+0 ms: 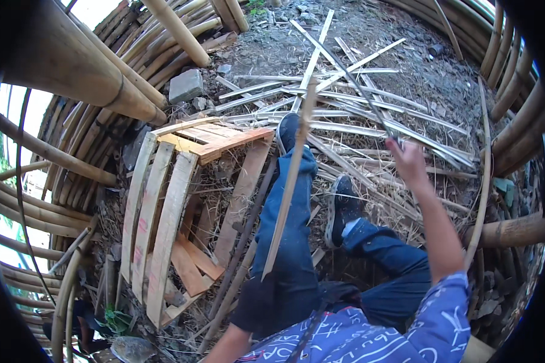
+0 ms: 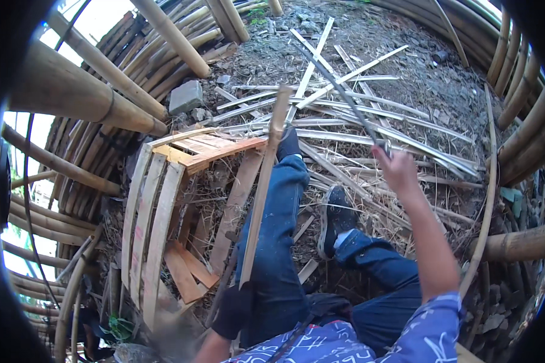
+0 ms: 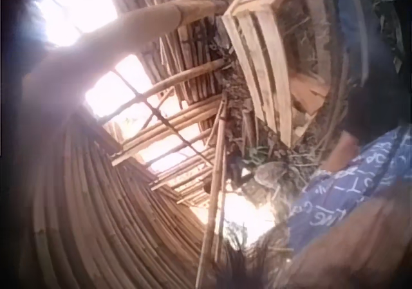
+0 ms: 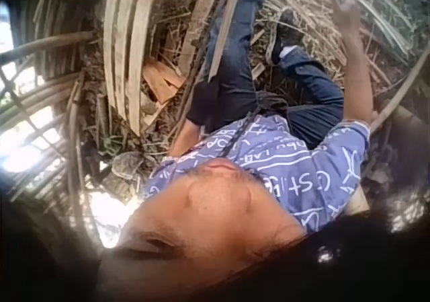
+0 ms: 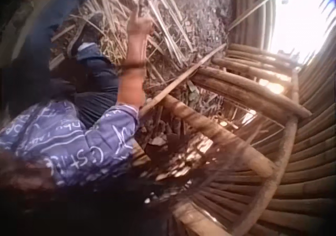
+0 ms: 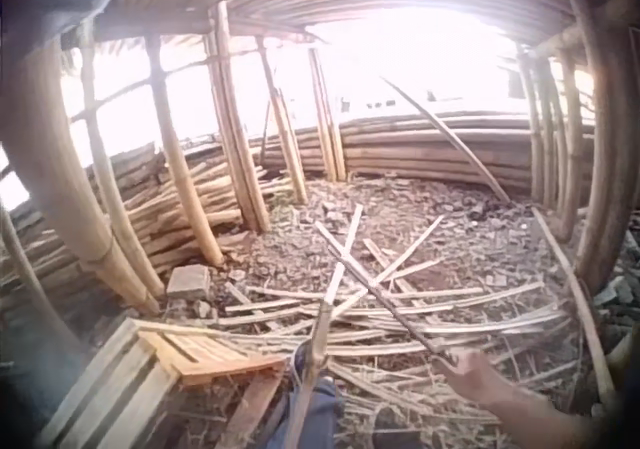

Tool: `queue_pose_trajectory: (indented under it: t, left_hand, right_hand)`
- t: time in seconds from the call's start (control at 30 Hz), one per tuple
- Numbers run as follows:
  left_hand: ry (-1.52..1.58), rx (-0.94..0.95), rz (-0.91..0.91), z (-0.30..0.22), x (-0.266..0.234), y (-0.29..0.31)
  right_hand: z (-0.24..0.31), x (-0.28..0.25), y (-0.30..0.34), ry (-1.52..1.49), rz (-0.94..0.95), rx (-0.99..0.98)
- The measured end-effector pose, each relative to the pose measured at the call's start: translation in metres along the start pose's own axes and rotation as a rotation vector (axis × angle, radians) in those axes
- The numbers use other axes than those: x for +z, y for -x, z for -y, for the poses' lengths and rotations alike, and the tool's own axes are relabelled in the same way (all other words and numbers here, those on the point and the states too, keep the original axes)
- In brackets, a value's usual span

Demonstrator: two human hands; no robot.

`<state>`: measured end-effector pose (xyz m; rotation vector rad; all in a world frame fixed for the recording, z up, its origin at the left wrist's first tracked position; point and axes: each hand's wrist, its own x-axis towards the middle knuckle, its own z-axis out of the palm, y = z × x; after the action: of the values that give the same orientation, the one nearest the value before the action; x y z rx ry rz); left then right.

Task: The person shaves thin layers off a piece of wood using a large blade, repeatedly sliding the tool along the length of the material.

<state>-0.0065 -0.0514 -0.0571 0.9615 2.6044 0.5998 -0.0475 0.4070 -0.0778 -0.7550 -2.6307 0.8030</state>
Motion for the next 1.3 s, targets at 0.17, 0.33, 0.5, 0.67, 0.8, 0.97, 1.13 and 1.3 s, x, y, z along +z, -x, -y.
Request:
queue_pose_trajectory:
  t: [0.17, 0.33, 0.5, 0.67, 0.8, 0.97, 1.13, 1.3]
  left_hand:
    - [0.302, -0.229, -0.021, -0.014, -0.02, -0.001]
    - [0.285, -0.297, 0.022, -0.01, -0.015, -0.001]
    - [0.311, -0.287, -0.019, -0.004, -0.01, 0.0]
    - [0.218, -0.03, 0.034, 0.032, -0.006, -0.003]
    - [1.232, -0.325, 0.466, 0.054, -0.014, -0.011]
    - [1.127, -0.626, 0.336, 0.029, -0.028, -0.01]
    - [1.336, -0.267, 0.352, 0.044, -0.014, 0.002]
    - [1.406, -0.28, 0.314, 0.019, -0.026, 0.005]
  right_hand:
    - [0.02, 0.036, 0.105, -0.481, 0.033, 0.171]
    - [0.077, 0.051, 0.165, -1.151, 0.068, 0.356]
    - [0.086, 0.043, 0.174, -1.129, 0.133, 0.257]
    - [0.095, 0.039, 0.193, -0.984, 0.229, 0.222]
    - [0.105, 0.047, 0.221, -1.122, 0.289, 0.334]
    - [0.105, 0.044, 0.239, -1.135, 0.29, 0.349]
    - [0.092, 0.033, 0.249, -1.07, 0.246, 0.353]
    - [0.084, 0.026, 0.259, -1.06, 0.242, 0.308]
